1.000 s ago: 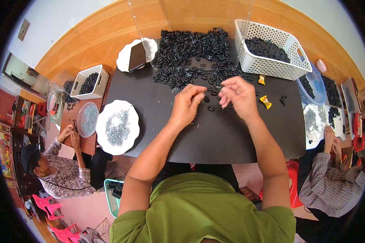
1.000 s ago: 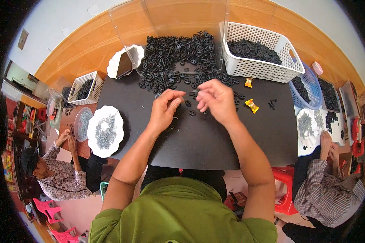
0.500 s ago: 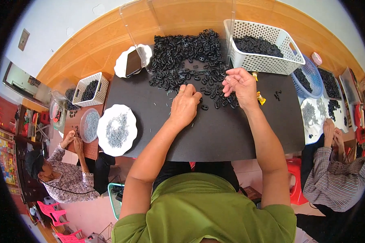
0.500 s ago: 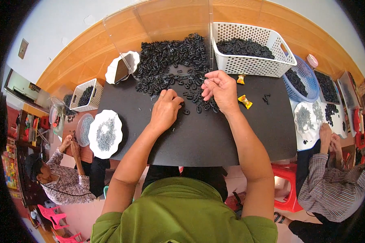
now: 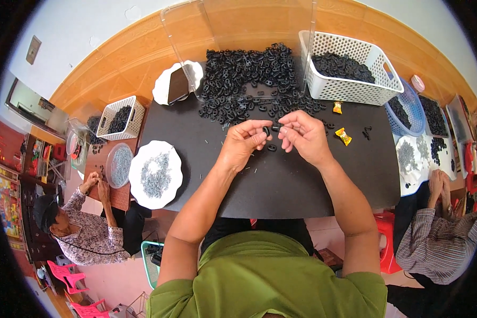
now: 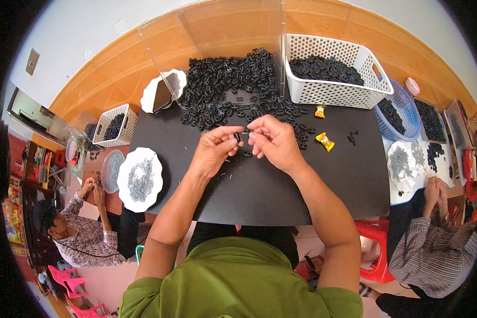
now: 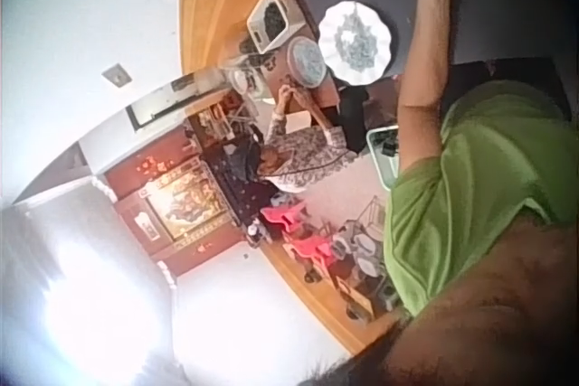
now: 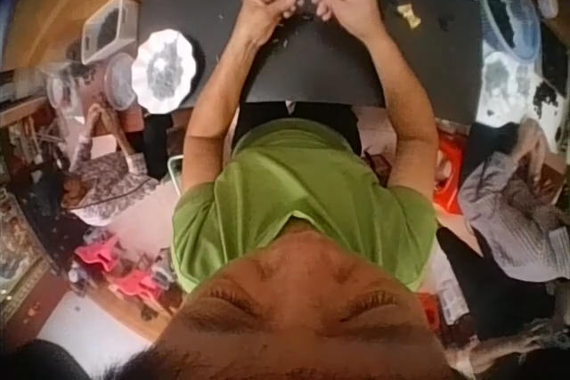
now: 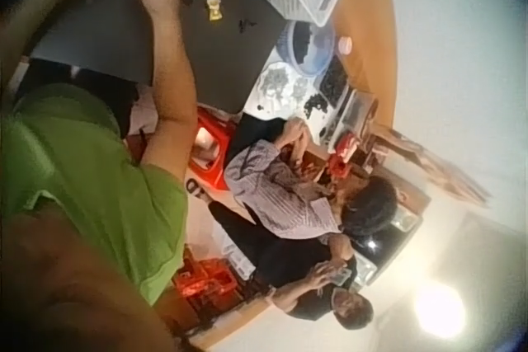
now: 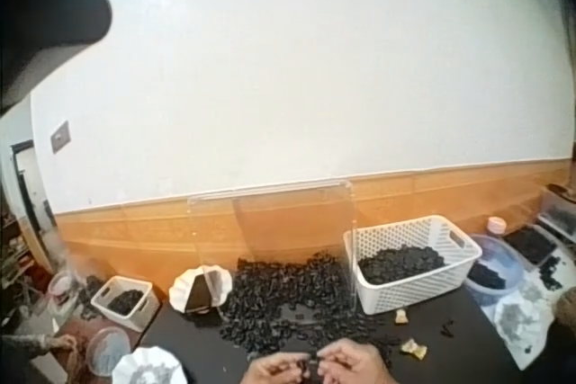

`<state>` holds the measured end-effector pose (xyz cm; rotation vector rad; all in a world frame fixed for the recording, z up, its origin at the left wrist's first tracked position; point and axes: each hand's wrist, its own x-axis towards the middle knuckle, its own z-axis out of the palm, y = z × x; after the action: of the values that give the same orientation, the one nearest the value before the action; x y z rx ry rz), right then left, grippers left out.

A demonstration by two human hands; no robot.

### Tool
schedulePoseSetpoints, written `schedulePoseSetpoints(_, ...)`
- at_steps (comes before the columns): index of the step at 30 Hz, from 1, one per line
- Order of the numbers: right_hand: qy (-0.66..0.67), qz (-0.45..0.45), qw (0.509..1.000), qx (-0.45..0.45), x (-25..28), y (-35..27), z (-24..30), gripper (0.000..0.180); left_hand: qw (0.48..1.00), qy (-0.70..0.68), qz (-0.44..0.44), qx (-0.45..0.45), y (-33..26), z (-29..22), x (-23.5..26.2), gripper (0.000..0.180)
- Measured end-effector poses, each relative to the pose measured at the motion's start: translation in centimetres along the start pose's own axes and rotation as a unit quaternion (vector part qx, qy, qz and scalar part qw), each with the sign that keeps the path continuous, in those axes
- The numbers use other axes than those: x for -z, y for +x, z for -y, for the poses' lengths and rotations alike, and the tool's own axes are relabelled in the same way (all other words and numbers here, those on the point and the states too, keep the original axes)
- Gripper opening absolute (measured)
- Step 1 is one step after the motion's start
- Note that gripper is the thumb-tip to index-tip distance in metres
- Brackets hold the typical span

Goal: The person picks up plastic pieces and small pins from the table and assembles them together by hand.

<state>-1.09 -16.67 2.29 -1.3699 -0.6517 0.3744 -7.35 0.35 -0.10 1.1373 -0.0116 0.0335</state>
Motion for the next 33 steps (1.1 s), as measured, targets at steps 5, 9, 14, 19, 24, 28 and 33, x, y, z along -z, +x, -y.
schedulePoseSetpoints(5,-0.029,0.019,0.999,0.010,-0.23,0.00,-0.10,0.016,0.999,-0.033,0.001,-0.010,-0.21,-0.29,-0.29,0.025)
schedulePoseSetpoints(9,-0.031,0.011,0.999,0.008,-0.09,0.05,-0.29,0.016,0.999,-0.050,0.012,0.002,-0.14,-0.26,-0.17,0.024)
schedulePoseSetpoints(14,-0.037,0.017,0.999,0.016,-0.39,-0.05,-0.43,0.017,0.998,-0.060,0.006,0.018,-0.26,-0.37,-0.11,0.023)
schedulePoseSetpoints(19,-0.058,0.022,0.998,0.024,-0.48,0.01,-0.60,0.017,1.000,-0.011,-0.002,-0.008,-0.39,-0.44,-0.32,0.021)
schedulePoseSetpoints(24,-0.086,0.011,0.995,0.040,-0.68,-0.10,-0.74,0.017,0.996,0.077,-0.026,-0.030,-0.64,-0.47,-0.78,0.021)
schedulePoseSetpoints(28,-0.080,0.009,0.996,0.040,-0.75,-0.06,-0.57,0.017,0.995,0.090,-0.033,-0.038,-0.55,-0.39,-0.68,0.023)
schedulePoseSetpoints(33,-0.022,-0.018,1.000,-0.013,-0.68,0.03,-0.05,0.016,0.993,0.099,-0.044,-0.045,-0.58,-0.76,-0.70,0.020)
